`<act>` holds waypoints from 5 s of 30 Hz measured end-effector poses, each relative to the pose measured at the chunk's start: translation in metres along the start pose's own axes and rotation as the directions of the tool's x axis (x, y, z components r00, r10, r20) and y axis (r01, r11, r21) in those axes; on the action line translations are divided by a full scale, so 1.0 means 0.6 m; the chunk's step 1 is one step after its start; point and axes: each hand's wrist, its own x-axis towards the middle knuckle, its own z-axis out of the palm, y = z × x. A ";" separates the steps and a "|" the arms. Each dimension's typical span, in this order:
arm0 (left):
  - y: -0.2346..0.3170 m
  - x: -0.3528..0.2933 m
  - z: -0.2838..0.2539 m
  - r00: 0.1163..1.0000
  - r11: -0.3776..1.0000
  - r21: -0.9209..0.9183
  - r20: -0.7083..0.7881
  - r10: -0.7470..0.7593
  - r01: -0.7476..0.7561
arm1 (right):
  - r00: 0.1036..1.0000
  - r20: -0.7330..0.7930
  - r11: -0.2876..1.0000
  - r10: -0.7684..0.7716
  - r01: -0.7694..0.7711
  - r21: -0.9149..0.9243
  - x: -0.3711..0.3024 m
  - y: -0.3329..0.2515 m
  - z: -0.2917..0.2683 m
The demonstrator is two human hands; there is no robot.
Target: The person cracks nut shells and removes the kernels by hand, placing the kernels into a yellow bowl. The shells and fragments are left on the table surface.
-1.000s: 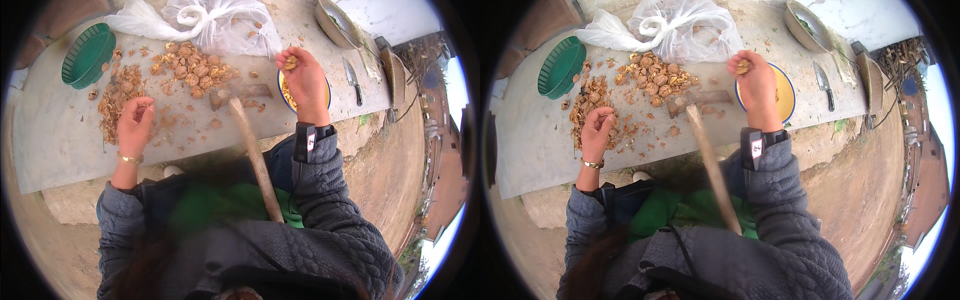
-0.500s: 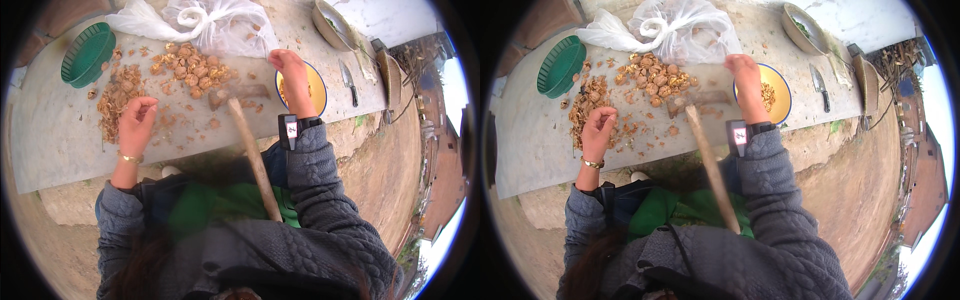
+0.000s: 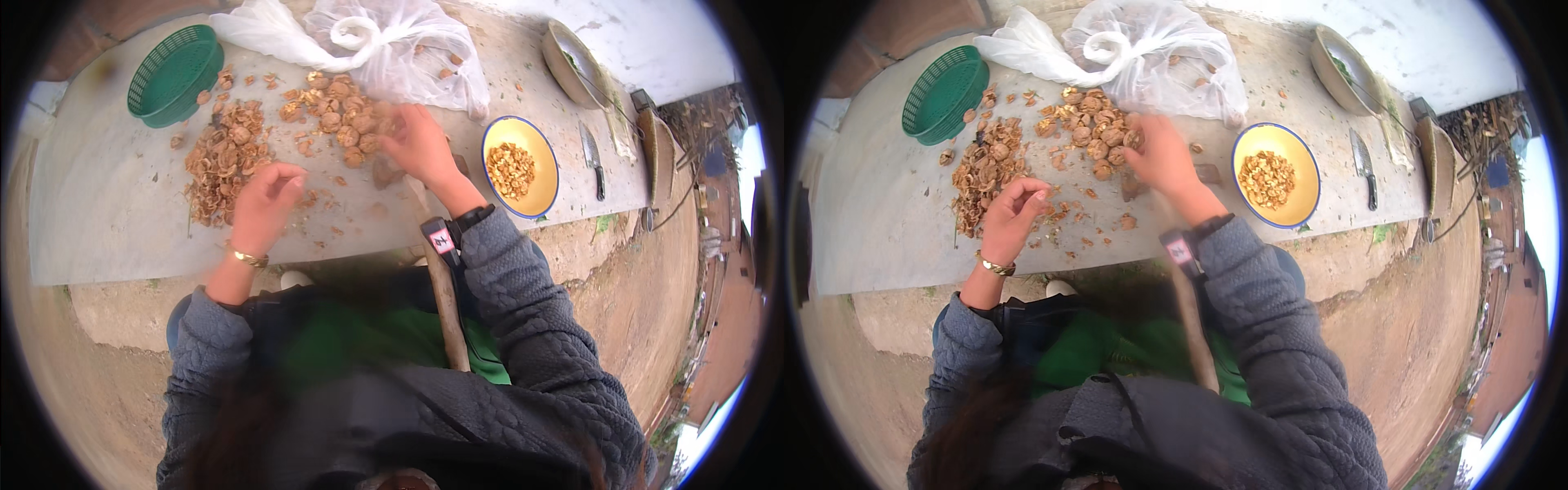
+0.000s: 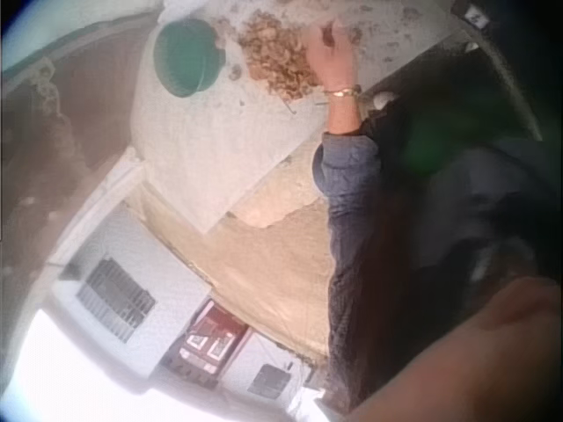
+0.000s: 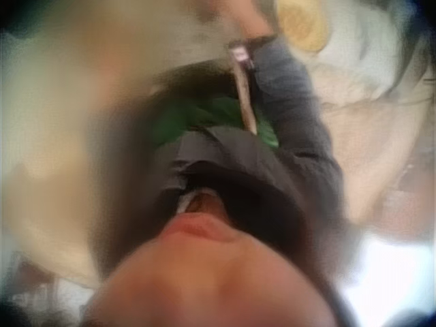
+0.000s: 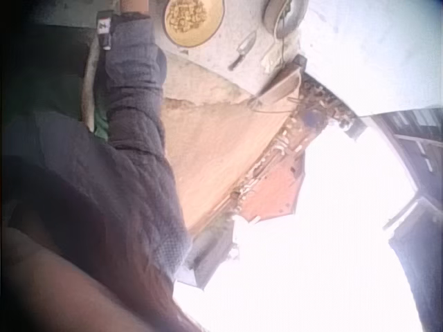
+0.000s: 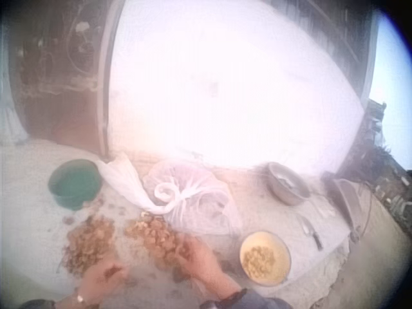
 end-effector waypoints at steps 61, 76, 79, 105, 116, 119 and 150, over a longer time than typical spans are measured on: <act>0.003 -0.012 0.020 0.917 0.795 0.494 0.011 0.400 -0.352 | 0.672 0.740 -0.180 0.033 -0.724 0.666 -0.064 -0.109 0.099; 0.023 -0.019 0.025 0.951 0.821 0.495 0.035 0.308 -0.284 | 0.722 0.687 0.076 0.086 -0.692 0.718 -0.066 -0.091 0.106; 0.021 -0.015 0.019 0.936 0.804 0.498 0.051 0.348 -0.326 | 0.718 0.694 0.012 0.040 -0.695 0.719 -0.068 -0.087 0.109; 0.028 -0.017 0.010 0.955 0.810 0.506 0.149 0.256 -0.296 | 0.702 0.700 0.143 -0.131 -0.685 0.714 -0.069 -0.092 0.119; 0.024 -0.009 -0.006 0.984 0.951 0.270 0.128 0.123 -0.154 | 0.704 0.698 0.010 -0.134 -0.703 0.711 -0.067 -0.092 0.109; 0.022 -0.008 -0.012 0.991 0.995 0.102 0.130 -0.022 0.009 | 0.707 0.701 -0.049 -0.097 -0.707 0.706 -0.065 -0.093 0.106; 0.022 0.000 -0.036 0.988 0.988 -0.063 0.082 -0.133 0.138 | 0.683 0.729 -0.146 -0.035 -0.725 0.673 -0.051 -0.094 0.085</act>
